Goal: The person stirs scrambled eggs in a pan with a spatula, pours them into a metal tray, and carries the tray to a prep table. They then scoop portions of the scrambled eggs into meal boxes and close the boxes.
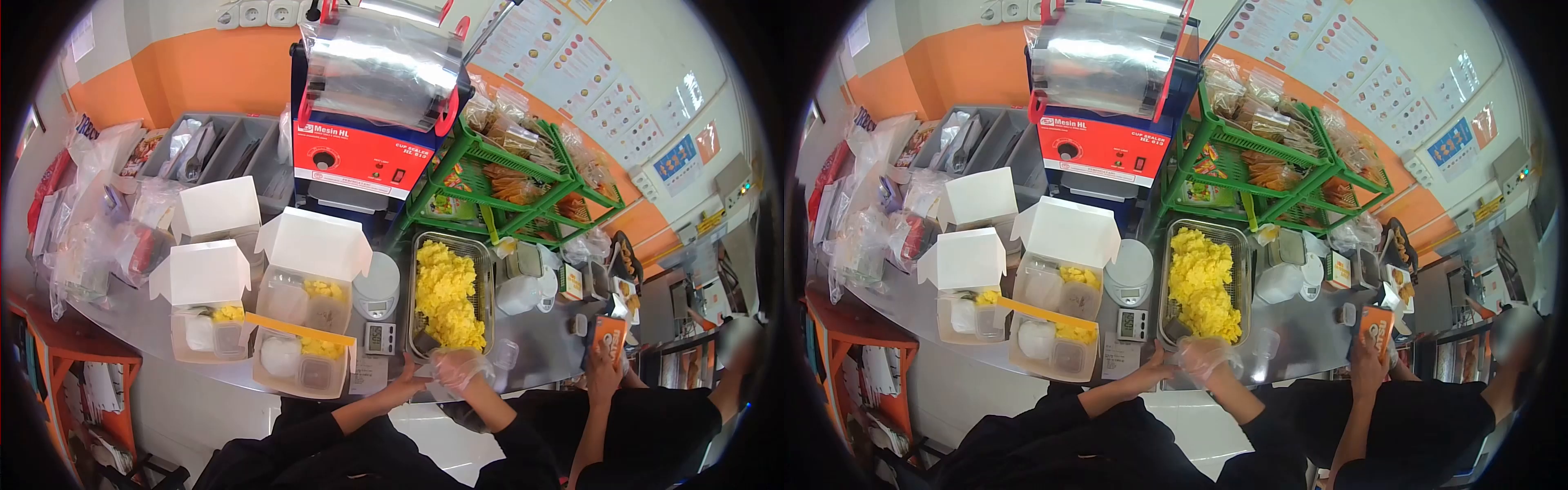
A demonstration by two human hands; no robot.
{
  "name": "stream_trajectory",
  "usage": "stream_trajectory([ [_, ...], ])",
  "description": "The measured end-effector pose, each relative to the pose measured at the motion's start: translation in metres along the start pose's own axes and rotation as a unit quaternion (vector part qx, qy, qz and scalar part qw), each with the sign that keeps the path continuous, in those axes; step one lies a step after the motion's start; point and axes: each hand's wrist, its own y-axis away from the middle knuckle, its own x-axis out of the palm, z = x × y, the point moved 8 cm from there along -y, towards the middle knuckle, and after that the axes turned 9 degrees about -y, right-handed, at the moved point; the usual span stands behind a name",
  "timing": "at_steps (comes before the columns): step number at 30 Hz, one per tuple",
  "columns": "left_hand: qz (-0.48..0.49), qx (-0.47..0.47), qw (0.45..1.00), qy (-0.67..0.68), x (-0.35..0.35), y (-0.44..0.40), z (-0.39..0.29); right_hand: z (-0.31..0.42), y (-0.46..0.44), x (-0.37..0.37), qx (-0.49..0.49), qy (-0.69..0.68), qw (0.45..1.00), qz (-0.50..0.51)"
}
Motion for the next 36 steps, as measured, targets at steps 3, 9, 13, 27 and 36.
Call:
stream_trajectory([
  [3, -0.001, -0.004, 1.000, 0.015, 0.002, 0.001, -0.004, -0.016, -0.003, 0.015, -0.069, 0.038, 0.997, 0.008],
  [9, 0.033, -0.027, 0.999, -0.008, 0.004, 0.002, -0.004, -0.079, -0.010, 0.050, -0.127, -0.501, 0.844, -0.141],
  [13, -0.008, 0.001, 1.000, 0.001, 0.003, -0.003, 0.001, -0.064, 0.013, 0.057, 0.242, -0.770, 0.590, -0.034],
  [27, 0.221, 0.120, 0.920, -0.301, -0.015, 0.193, -0.144, -0.075, 0.035, 0.071, 0.222, -0.833, 0.476, -0.174],
  [36, -0.472, 0.116, 0.662, -0.570, -0.312, 0.327, -0.241, -0.044, 0.028, 0.023, 0.212, -0.842, 0.436, -0.235],
])
